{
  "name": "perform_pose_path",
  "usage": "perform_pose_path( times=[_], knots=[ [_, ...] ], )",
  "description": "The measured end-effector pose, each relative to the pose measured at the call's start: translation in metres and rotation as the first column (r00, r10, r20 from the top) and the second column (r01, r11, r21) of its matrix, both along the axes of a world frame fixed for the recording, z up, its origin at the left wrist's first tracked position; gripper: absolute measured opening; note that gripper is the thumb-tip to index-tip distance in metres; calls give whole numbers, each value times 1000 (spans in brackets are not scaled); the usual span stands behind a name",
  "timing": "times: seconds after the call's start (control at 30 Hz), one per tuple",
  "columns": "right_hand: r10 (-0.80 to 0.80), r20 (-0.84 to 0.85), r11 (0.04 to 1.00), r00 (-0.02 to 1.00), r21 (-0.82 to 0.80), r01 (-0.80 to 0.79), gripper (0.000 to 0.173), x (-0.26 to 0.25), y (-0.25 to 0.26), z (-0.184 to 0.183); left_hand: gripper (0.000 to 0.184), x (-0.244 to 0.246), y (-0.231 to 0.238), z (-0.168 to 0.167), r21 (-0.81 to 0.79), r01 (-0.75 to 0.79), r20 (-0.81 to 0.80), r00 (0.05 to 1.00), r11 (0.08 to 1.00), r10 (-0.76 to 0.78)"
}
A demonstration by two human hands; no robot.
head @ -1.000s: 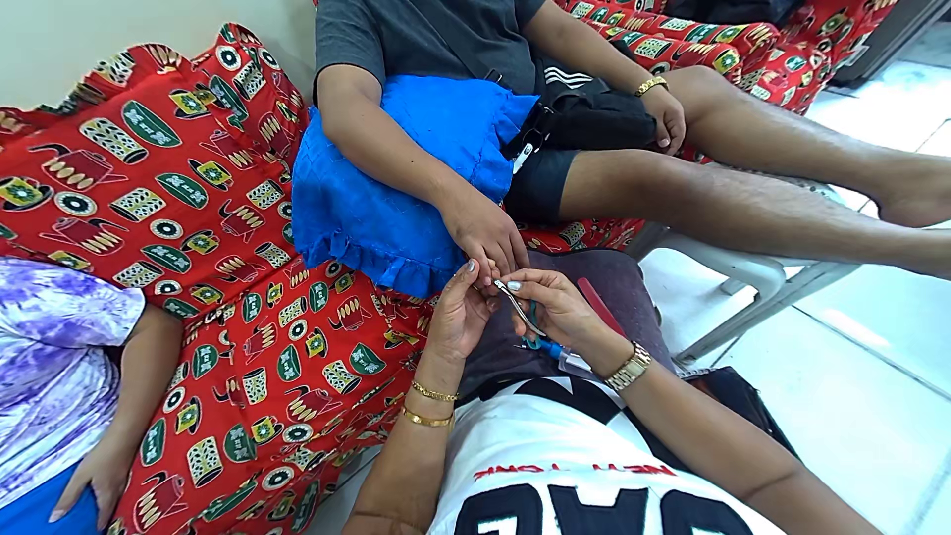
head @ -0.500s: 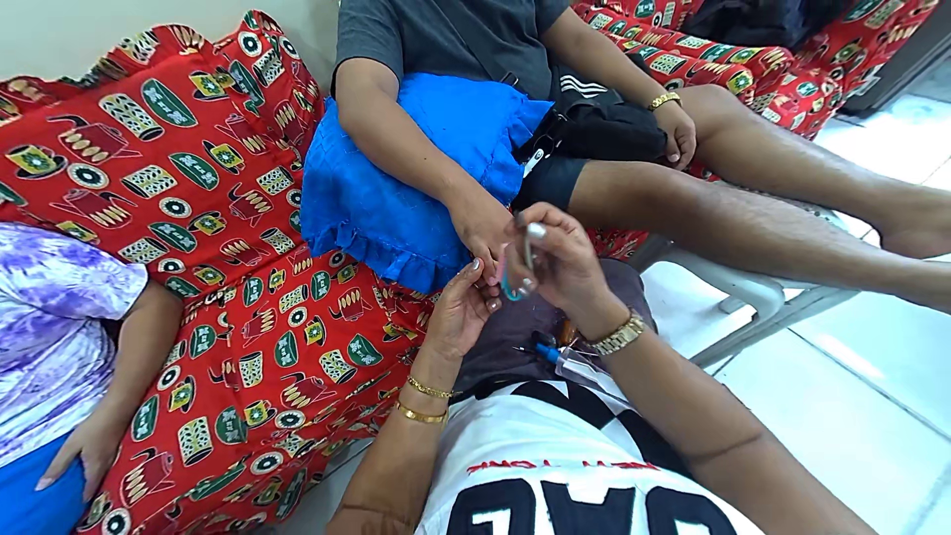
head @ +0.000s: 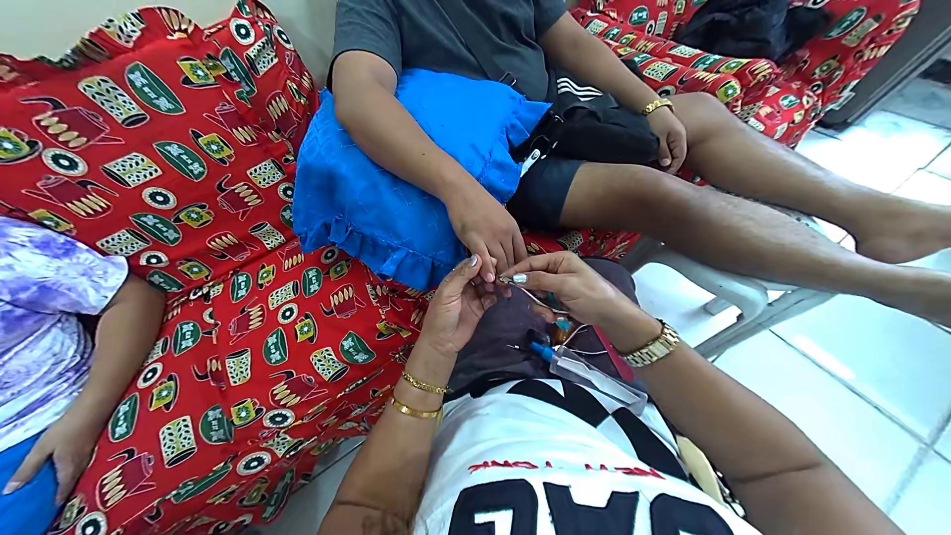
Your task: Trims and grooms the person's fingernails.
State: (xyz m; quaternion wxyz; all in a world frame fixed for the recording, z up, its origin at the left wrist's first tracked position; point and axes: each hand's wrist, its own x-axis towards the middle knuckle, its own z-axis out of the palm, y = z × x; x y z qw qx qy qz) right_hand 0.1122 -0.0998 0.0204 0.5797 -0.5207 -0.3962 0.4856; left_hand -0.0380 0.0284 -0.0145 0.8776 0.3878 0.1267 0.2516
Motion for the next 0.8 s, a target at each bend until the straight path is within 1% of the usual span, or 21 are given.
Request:
perform_pose_path(
  times=[0.23, 0.33, 0.5, 0.67, 0.8],
  knots=[
    [-4, -25, 999, 1000, -51, 3, 24, 0, 3, 5, 29, 0, -1, 1, 6, -20, -22, 1000, 1000, 20],
    [11, -10, 999, 1000, -44, -11, 24, 2, 3, 5, 27, 1, 0, 0, 6, -24, -24, 999, 1000, 24],
    [25, 8, 998, 1000, -63, -25, 24, 4, 5, 8, 29, 1, -1, 1, 27, -30, -24, 999, 999, 31],
    [27, 47, 997, 999, -71, -24, 24, 5, 6, 10, 26, 2, 0, -1, 28, -34, -15, 999, 999, 34],
    [31, 80, 997, 996, -68, -25, 24, 6, 8, 11, 27, 2, -1, 1, 42, -49, -42, 998, 998, 51]
  ],
)
